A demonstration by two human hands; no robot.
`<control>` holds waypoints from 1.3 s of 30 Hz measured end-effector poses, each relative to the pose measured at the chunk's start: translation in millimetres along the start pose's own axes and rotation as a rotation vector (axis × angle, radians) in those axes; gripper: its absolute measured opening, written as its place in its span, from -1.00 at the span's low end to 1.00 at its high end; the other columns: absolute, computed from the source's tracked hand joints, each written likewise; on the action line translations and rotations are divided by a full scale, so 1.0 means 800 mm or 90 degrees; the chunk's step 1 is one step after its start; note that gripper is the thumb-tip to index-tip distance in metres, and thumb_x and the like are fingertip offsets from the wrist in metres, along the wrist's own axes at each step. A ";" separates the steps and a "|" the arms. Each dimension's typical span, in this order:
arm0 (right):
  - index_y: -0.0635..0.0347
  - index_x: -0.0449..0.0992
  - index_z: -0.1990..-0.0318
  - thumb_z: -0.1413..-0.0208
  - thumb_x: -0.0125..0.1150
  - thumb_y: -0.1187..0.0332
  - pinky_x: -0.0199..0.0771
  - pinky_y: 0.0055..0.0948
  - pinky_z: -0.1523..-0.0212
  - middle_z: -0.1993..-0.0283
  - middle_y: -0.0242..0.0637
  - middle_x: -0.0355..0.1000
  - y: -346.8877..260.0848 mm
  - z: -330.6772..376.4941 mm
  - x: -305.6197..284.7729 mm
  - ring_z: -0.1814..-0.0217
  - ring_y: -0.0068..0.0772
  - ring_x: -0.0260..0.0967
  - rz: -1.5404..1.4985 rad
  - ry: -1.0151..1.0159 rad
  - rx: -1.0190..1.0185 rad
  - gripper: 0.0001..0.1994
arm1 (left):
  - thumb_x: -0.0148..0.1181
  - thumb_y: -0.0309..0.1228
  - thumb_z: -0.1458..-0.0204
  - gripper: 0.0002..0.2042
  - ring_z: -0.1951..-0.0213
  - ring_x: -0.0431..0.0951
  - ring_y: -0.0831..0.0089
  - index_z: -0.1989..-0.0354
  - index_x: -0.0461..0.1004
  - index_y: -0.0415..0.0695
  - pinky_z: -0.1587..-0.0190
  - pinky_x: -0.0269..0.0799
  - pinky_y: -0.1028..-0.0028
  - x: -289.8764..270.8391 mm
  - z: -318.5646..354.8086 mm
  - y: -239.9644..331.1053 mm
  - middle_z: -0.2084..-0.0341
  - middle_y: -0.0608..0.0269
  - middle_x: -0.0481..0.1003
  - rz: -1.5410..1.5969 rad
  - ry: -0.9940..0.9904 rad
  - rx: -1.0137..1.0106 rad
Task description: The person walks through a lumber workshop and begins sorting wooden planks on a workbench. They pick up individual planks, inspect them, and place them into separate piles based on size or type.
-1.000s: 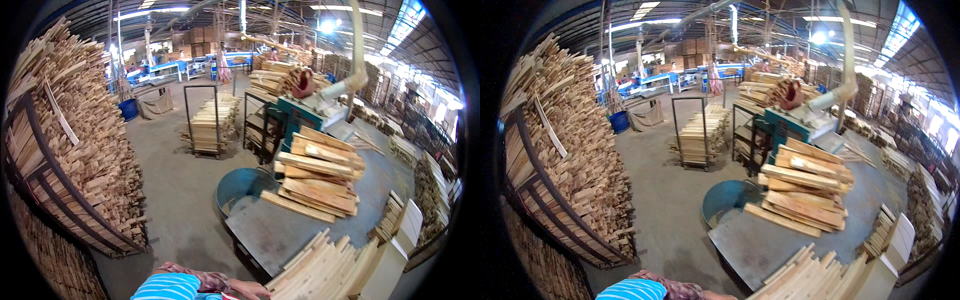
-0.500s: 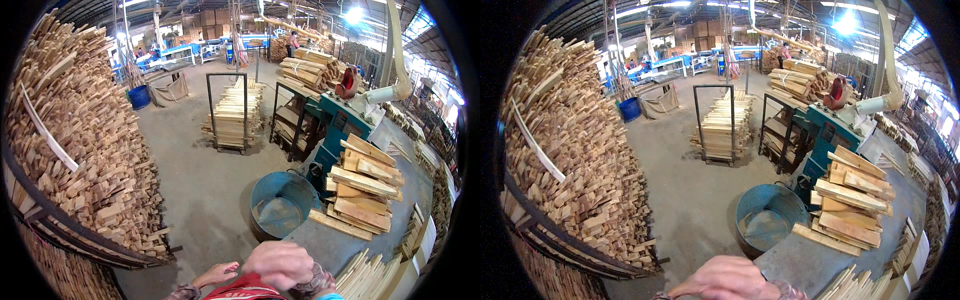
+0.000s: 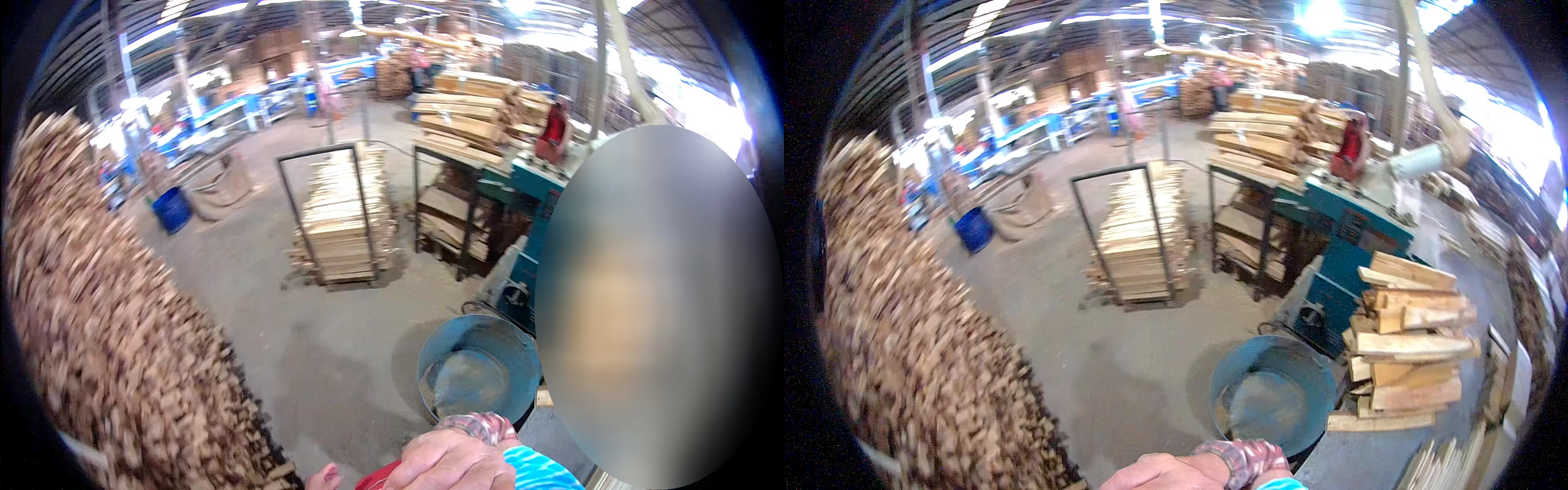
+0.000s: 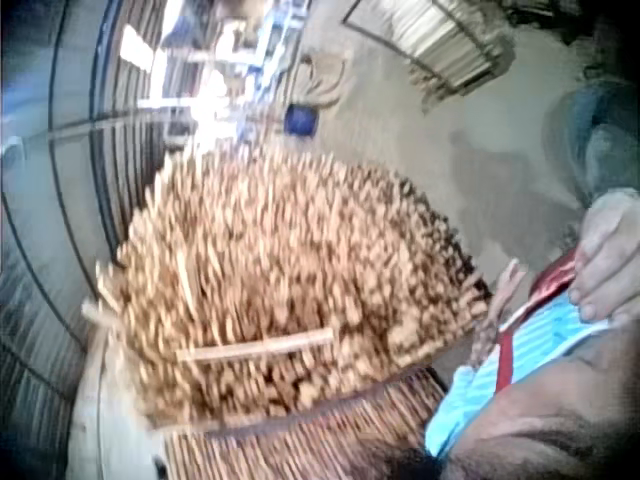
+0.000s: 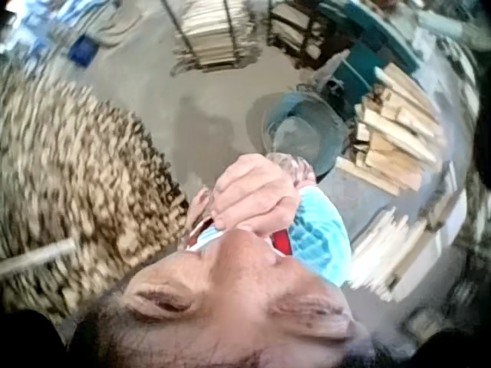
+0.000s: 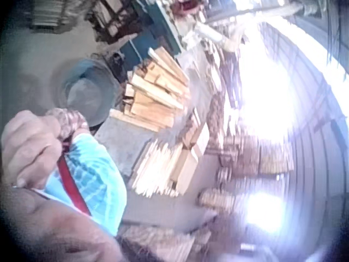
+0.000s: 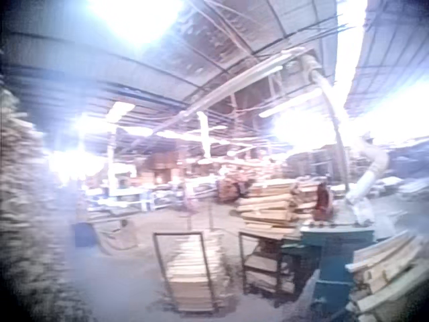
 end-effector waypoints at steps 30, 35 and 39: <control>0.27 0.40 0.19 -0.15 0.21 0.43 0.53 -0.29 0.46 0.35 -0.15 0.51 0.705 0.041 -0.116 0.47 -0.24 0.51 0.304 0.083 0.166 -0.84 | 0.17 -0.49 -0.18 -0.90 0.28 0.54 0.33 0.16 0.57 -0.09 0.25 0.52 0.35 -0.550 -0.417 0.703 0.29 0.19 0.56 0.386 -0.231 0.969; 0.26 0.42 0.20 -0.12 0.24 0.44 0.54 -0.28 0.45 0.39 -0.16 0.50 0.868 0.036 -0.169 0.51 -0.27 0.48 0.116 0.169 0.153 -0.85 | 0.27 -0.46 -0.12 -0.92 0.33 0.54 0.34 0.25 0.59 0.04 0.29 0.52 0.35 -0.652 -0.490 0.738 0.33 0.23 0.57 0.224 -0.098 1.015; 0.26 0.42 0.22 -0.13 0.24 0.43 0.54 -0.28 0.45 0.41 -0.16 0.50 1.007 0.028 -0.210 0.53 -0.28 0.46 0.016 0.136 0.212 -0.85 | 0.30 -0.42 -0.11 -0.93 0.34 0.52 0.37 0.26 0.60 0.07 0.25 0.51 0.34 -0.724 -0.578 0.748 0.34 0.28 0.57 0.170 0.050 0.954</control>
Point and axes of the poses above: each hand's wrist, its own z-axis away from the middle knuckle, its own x-axis out of the palm, y = z × x, the point moved 9 cm from there along -z, towards the middle knuckle
